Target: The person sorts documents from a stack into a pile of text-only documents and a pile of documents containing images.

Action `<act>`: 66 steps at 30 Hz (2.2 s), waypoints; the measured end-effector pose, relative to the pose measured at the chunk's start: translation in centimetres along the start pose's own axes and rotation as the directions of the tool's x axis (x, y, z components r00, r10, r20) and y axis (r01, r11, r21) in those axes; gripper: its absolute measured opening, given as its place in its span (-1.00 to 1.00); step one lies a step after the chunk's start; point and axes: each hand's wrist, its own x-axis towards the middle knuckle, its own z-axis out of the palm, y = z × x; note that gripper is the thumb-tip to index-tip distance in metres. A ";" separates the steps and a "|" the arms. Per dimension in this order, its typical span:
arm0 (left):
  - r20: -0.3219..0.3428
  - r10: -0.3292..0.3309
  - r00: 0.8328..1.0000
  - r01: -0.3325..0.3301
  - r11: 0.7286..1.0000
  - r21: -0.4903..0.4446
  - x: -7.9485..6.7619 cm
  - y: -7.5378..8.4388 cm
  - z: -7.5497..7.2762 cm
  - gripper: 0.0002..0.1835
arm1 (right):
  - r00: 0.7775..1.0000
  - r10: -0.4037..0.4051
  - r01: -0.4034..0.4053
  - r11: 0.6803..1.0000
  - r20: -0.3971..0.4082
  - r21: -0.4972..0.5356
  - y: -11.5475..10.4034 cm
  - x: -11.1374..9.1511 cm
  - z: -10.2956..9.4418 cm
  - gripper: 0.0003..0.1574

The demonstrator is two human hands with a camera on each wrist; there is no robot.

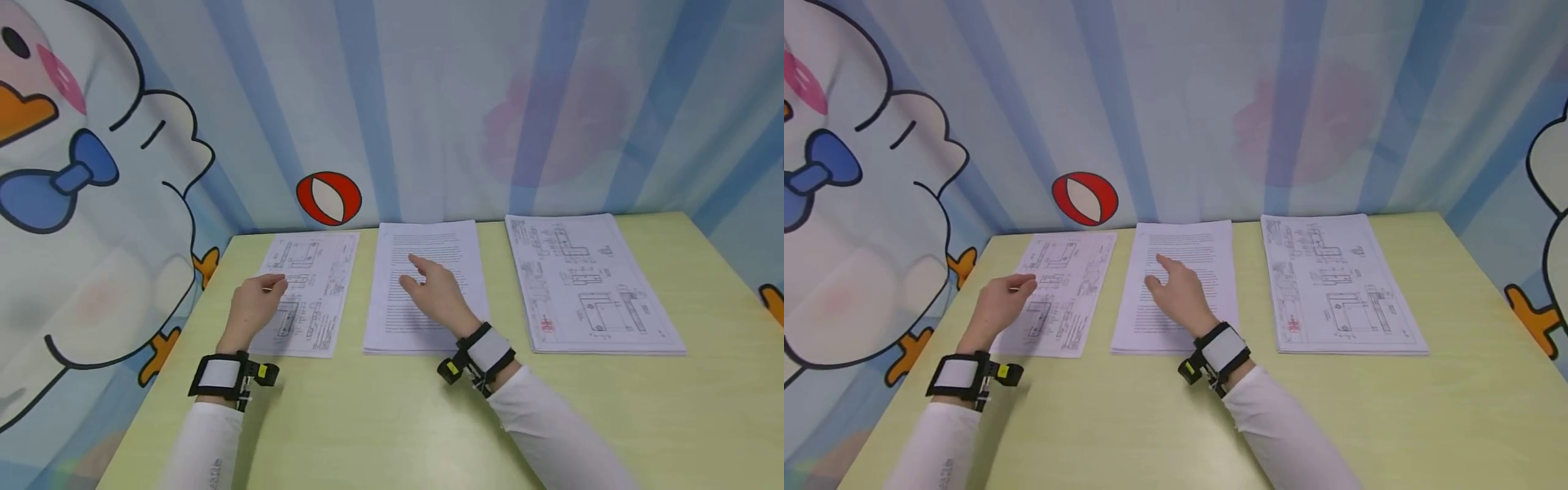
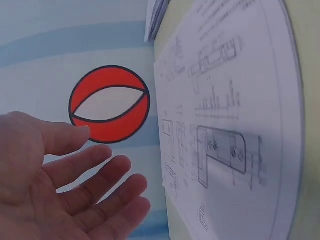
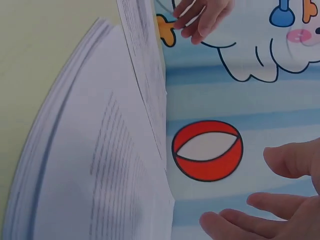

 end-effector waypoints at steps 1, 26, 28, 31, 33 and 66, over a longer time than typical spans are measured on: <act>0.004 -0.016 1.000 0.016 1.000 0.008 0.1 -0.4 -0.3 -0.59 | 1.000 0.006 -0.006 1.000 0.018 0.008 -0.3 0.2 0.7 -0.39; 0.194 -0.207 0.959 0.170 0.967 0.190 1.9 -5.9 -0.4 -0.37 | 0.907 0.077 -0.109 0.993 0.413 0.054 -3.4 2.1 11.9 -0.33; 0.188 -0.180 0.966 0.142 0.970 0.197 1.8 -5.5 -0.3 -0.39 | 0.911 0.084 -0.125 0.989 0.403 0.077 -3.7 2.2 12.2 -0.33; 0.193 -0.159 0.968 0.119 0.972 0.201 1.7 -4.8 -0.2 -0.40 | 0.915 0.126 -0.190 0.972 0.384 0.135 -4.1 2.3 12.7 -0.30; 0.208 -0.157 0.965 0.116 0.974 0.196 1.7 -4.2 -0.2 -0.40 | 0.916 0.164 -0.243 0.953 0.366 0.179 -4.4 2.4 13.1 -0.28; 0.134 -0.132 0.982 0.108 0.980 0.170 -0.7 -0.6 2.6 -0.49 | 0.879 0.406 -0.452 0.534 0.252 0.715 -2.1 3.3 12.4 -0.42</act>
